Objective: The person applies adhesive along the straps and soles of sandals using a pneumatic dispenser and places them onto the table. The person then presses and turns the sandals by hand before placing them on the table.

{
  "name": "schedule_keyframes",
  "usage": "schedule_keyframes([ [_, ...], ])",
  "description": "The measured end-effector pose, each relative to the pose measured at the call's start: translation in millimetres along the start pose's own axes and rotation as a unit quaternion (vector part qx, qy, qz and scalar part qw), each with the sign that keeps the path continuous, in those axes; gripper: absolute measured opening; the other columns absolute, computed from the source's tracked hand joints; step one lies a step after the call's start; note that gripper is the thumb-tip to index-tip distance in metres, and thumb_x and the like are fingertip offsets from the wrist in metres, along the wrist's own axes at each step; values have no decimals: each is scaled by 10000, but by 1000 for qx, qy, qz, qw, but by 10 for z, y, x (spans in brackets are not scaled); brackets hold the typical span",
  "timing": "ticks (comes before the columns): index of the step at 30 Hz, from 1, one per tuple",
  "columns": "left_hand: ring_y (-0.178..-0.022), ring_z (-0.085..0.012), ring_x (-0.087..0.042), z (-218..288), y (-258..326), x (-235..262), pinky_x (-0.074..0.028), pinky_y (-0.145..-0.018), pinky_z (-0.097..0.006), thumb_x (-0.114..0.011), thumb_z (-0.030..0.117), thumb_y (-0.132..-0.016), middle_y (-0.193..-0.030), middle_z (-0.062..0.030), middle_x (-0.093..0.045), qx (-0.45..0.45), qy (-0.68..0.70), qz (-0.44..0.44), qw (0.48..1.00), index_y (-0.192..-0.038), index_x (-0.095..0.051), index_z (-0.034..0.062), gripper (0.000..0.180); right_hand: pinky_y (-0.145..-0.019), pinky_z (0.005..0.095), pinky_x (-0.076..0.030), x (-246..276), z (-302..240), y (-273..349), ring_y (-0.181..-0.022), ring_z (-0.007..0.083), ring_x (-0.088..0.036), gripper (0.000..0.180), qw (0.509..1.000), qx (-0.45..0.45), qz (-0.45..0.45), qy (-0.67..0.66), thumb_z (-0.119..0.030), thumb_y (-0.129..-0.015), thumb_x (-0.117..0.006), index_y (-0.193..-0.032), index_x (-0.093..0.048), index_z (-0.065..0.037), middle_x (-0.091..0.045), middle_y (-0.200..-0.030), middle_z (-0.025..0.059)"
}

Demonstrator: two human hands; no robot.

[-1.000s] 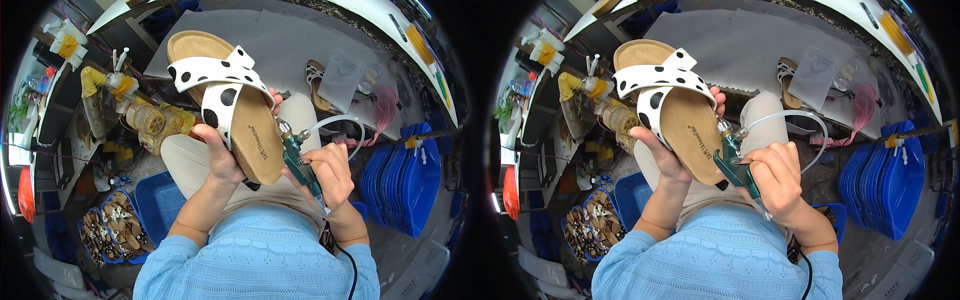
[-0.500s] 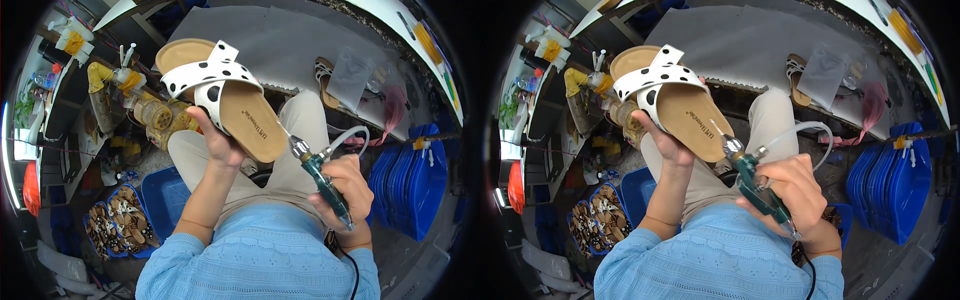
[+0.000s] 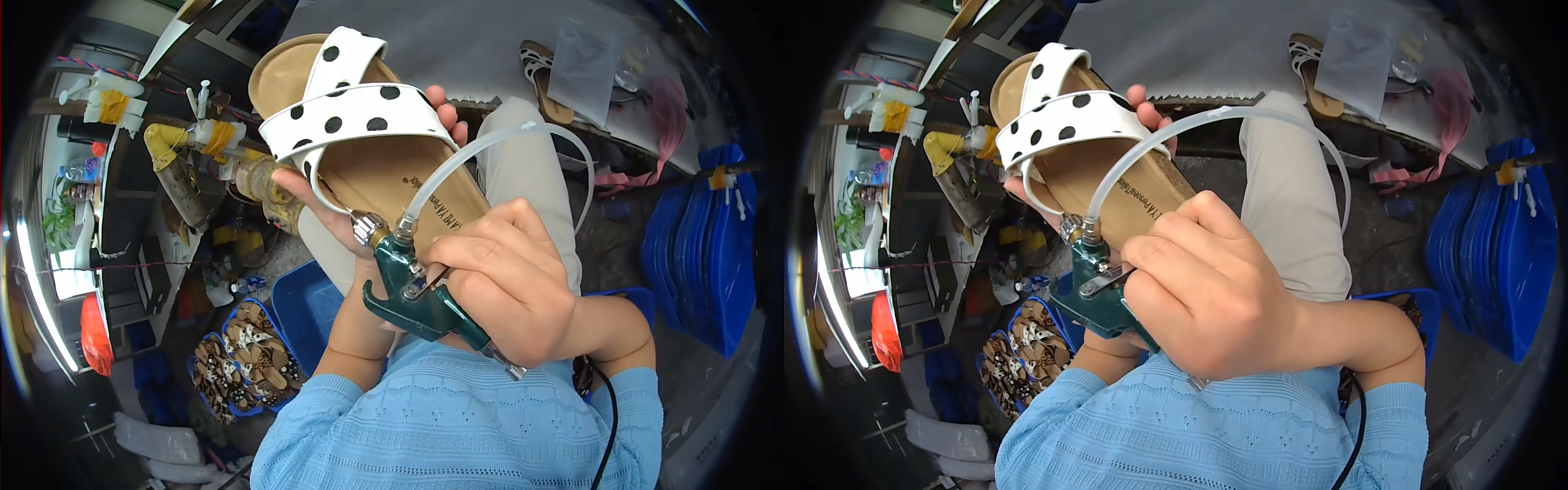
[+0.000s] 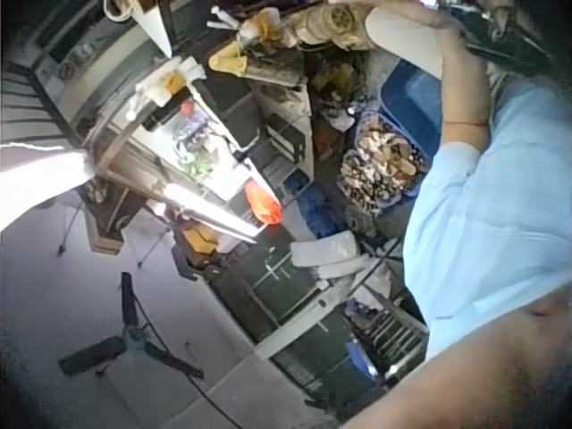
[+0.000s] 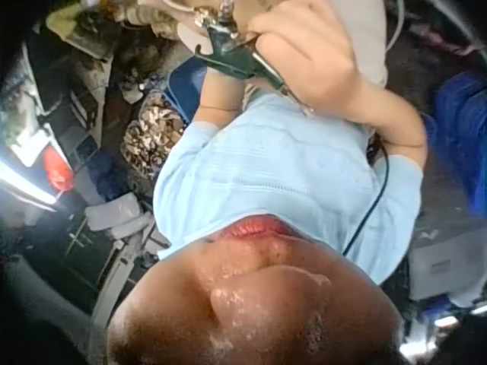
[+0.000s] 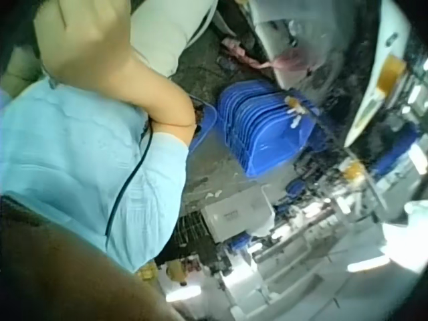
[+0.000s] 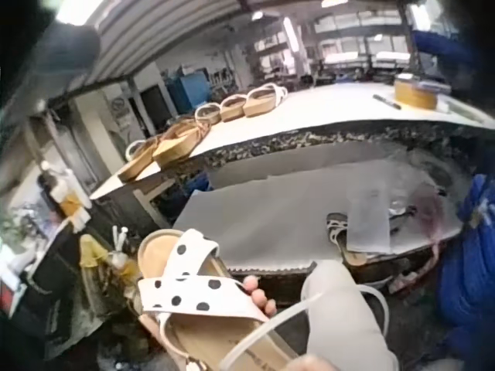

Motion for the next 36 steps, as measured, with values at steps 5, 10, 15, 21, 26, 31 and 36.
schedule_keyframes([
  [5, -1284, -462, -489, -14, 19, -73, -424, -1118, -540, -495, 938, -680, -1435, -348, -381, 6, 52, -32, 998, -1502, -213, -77, 1337, -634, 345, -407, -12, -15, -4, -660, 261, -634, 329, 1000, 6, -23, -10, -219, -599, -742, -718, -564, 31, -663, -833, 180],
  [10, -1256, -478, -510, -1, 24, -86, -455, -1090, -545, -511, 938, -665, -1420, -361, -393, -5, 33, -13, 999, -1512, -216, -51, 1335, -617, 339, -381, -24, -37, -5, -652, 255, -619, 340, 1000, 9, -16, -11, -218, -564, -729, -725, -568, 34, -655, -830, 179],
  [15, -1235, -493, -527, -21, 61, -95, -480, -1051, -579, -504, 938, -666, -1409, -366, -406, 1, 47, 30, 998, -1518, -236, -22, 1311, -579, 334, -326, -27, -19, 1, -623, 229, -566, 348, 999, -9, -30, -28, -197, -515, -719, -732, -572, 33, -630, -810, 153],
  [21, -1297, -426, -484, 33, 66, -28, -421, -1089, -571, -614, 850, -718, -1480, -308, -359, 43, 8, -32, 999, -1515, -233, -46, 1257, -561, 325, -286, 38, 2, -26, -592, 199, -478, 368, 998, -19, -46, -39, -158, -498, -789, -740, -581, 25, -600, -787, 123],
  [26, -1287, -439, -485, 60, 52, 1, -430, -1084, -587, -627, 817, -742, -1484, -319, -349, 47, 13, -55, 997, -1524, -227, -21, 1214, -554, 320, -278, 62, -13, -22, -581, 188, -469, 366, 996, -24, -71, -41, -152, -533, -842, -737, -589, 18, -598, -769, 108],
  [31, -1315, -449, -448, 43, 47, 25, -437, -1075, -597, -683, 748, -757, -1488, -333, -328, 46, 43, -57, 996, -1541, -219, 18, 1167, -537, 320, -270, 98, -23, 0, -562, 185, -466, 363, 996, -23, -72, -36, -168, -542, -840, -724, -587, 19, -602, -753, 105],
  [36, -1324, -449, -437, 34, 52, -4, -425, -1082, -602, -701, 731, -754, -1493, -326, -326, 45, 50, -36, 997, -1548, -223, 43, 1154, -534, 322, -275, 164, -58, -36, -561, 190, -475, 319, 995, -33, -84, -42, -154, -523, -756, -716, -580, 29, -602, -752, 117],
])
Point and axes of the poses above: each hand's wrist, its own y-axis away from the middle knuckle, its own x-axis out of the back of the hand, z = x × y, the point moved 4 cm from there along -y, towards the middle knuckle
